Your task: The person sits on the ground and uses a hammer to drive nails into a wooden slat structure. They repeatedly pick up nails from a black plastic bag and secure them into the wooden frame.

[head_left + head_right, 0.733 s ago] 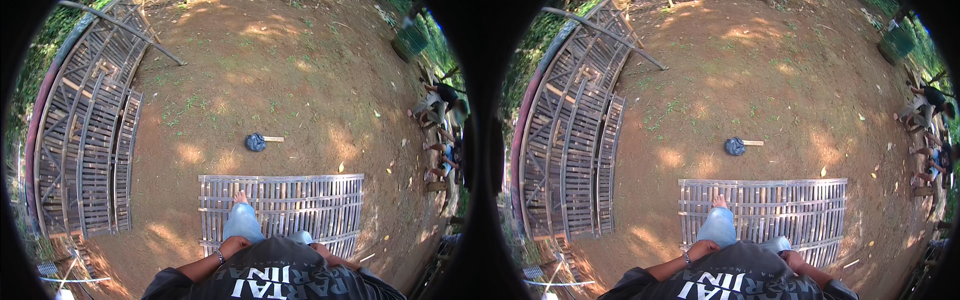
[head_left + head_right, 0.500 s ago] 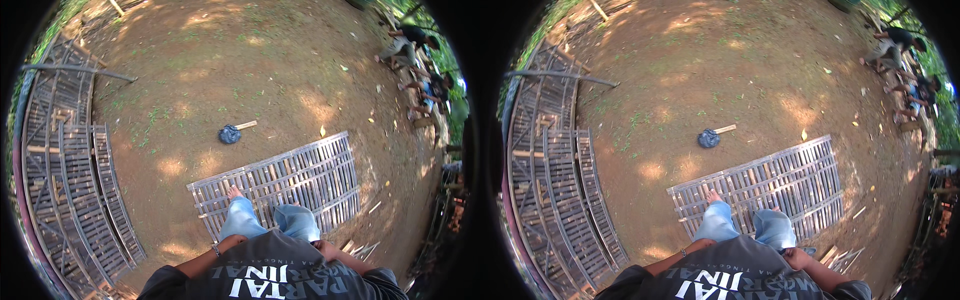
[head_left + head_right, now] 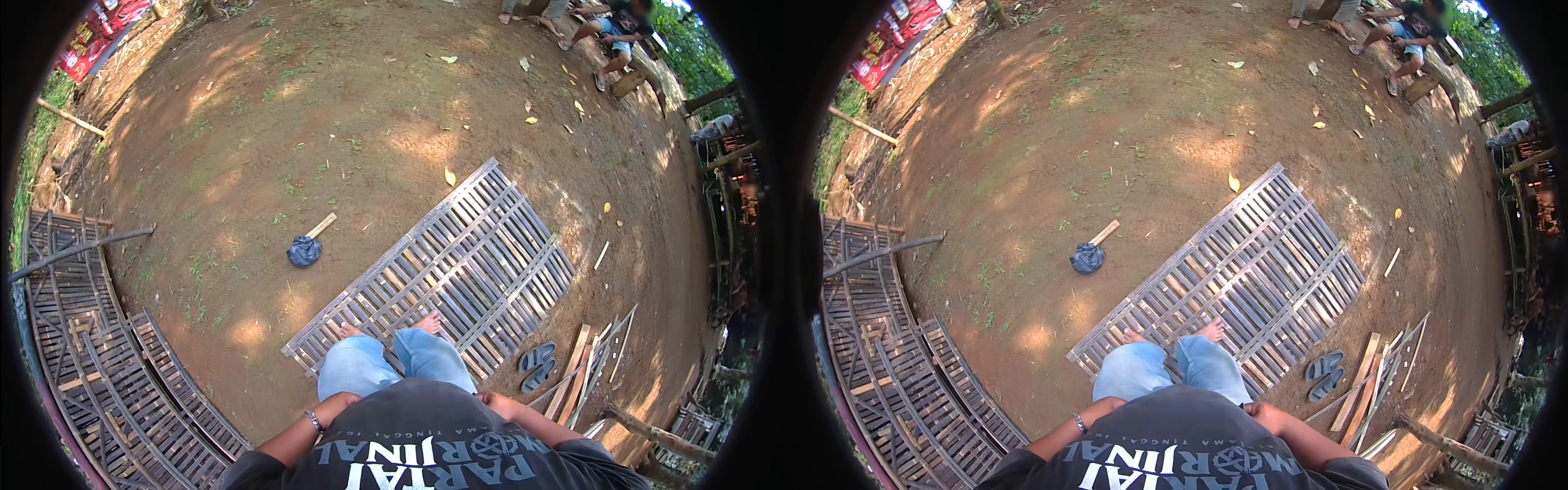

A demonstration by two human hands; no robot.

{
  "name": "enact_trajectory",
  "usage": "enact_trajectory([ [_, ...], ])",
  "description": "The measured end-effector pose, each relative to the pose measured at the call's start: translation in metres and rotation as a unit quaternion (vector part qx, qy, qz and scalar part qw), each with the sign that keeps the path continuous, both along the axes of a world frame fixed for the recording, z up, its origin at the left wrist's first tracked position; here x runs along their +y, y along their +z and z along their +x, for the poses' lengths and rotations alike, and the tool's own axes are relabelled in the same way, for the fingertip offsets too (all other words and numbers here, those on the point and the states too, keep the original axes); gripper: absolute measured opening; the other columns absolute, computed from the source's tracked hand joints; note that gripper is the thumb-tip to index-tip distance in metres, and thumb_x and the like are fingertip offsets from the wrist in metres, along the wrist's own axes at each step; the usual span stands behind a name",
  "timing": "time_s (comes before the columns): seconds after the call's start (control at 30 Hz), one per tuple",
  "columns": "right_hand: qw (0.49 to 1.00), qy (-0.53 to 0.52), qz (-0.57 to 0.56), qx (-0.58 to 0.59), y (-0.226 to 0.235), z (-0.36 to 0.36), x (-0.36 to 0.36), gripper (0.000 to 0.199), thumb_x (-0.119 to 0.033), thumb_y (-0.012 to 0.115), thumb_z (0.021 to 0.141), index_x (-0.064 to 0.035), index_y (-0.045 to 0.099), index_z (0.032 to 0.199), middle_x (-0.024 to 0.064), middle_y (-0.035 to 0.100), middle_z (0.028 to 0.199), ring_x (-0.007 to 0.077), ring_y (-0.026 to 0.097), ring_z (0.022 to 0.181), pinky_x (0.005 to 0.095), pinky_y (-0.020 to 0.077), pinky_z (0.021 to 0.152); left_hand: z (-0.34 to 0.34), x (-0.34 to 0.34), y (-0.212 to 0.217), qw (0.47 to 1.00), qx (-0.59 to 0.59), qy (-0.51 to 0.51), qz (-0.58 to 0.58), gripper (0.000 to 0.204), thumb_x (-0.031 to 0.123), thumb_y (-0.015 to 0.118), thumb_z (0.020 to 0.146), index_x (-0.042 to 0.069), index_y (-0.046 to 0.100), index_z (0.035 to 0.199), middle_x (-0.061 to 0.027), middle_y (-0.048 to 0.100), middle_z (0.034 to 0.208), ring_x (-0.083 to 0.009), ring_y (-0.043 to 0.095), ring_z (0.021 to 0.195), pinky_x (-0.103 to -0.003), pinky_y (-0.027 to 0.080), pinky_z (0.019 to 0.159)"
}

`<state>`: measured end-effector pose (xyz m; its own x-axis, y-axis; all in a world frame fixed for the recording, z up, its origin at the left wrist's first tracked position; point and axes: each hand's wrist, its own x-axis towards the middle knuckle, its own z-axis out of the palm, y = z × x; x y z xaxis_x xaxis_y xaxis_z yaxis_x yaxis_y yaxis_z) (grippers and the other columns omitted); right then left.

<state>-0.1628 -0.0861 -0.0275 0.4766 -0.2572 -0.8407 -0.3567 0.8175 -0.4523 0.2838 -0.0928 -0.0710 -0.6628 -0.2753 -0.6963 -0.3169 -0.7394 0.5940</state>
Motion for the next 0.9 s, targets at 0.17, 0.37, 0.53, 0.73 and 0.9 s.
enact_trajectory([
  [0.17,0.989,-0.045,0.122,-0.064,-0.029,-0.016,-0.003,0.033,-0.023,0.08,0.088,-0.0002,0.07,0.109,0.0021,0.073,0.1,0.0091,0.064,0.085,0.0265,0.0526,0.076,-0.024,-0.063,-0.001,0.98,-0.178,0.03,-0.083,0.024,0.025,0.068,0.098,0.003,0.073,0.108,-0.0012,0.075,0.094,-0.0084,0.066,0.083,-0.027,0.053,0.079],
  [0.37,0.967,0.006,0.235,-0.097,-0.064,-0.028,0.002,0.038,-0.02,0.077,0.09,0.0016,0.068,0.12,0.0049,0.074,0.104,0.0124,0.067,0.088,0.0271,0.0546,0.08,0.006,-0.159,-0.064,0.943,-0.226,0.155,-0.188,0.028,0.027,0.071,0.096,0.001,0.071,0.107,-0.0028,0.074,0.097,-0.0111,0.066,0.086,-0.029,0.053,0.078],
  [0.53,0.975,-0.14,0.162,0.053,-0.111,-0.031,-0.049,0.026,-0.013,0.07,0.094,0.0048,0.068,0.112,0.0134,0.075,0.103,0.0217,0.073,0.09,0.0326,0.0584,0.085,0.078,-0.208,-0.203,0.925,-0.356,0.032,-0.129,0.034,0.033,0.072,0.094,0.002,0.071,0.107,-0.0123,0.075,0.098,-0.021,0.07,0.092,-0.034,0.054,0.084],
  [0.73,0.917,-0.229,0.091,0.314,-0.257,-0.056,-0.072,0.013,-0.015,0.068,0.096,-0.0024,0.069,0.099,0.0083,0.073,0.09,0.016,0.069,0.078,0.031,0.0558,0.07,0.16,-0.282,-0.398,0.828,-0.498,-0.133,-0.22,0.045,0.033,0.072,0.091,0.001,0.065,0.123,-0.0228,0.065,0.127,-0.0408,0.062,0.117,-0.046,0.048,0.103],
  [0.9,0.917,-0.151,0.082,0.359,-0.354,-0.065,-0.072,0.018,-0.018,0.067,0.096,-0.0031,0.067,0.107,0.0055,0.071,0.09,0.0142,0.067,0.075,0.0284,0.052,0.066,0.174,-0.362,-0.471,0.751,-0.597,-0.14,-0.247,0.073,0.035,0.074,0.09,0.008,0.044,0.151,-0.0193,0.05,0.149,-0.0361,0.045,0.14,-0.047,0.041,0.114],
])
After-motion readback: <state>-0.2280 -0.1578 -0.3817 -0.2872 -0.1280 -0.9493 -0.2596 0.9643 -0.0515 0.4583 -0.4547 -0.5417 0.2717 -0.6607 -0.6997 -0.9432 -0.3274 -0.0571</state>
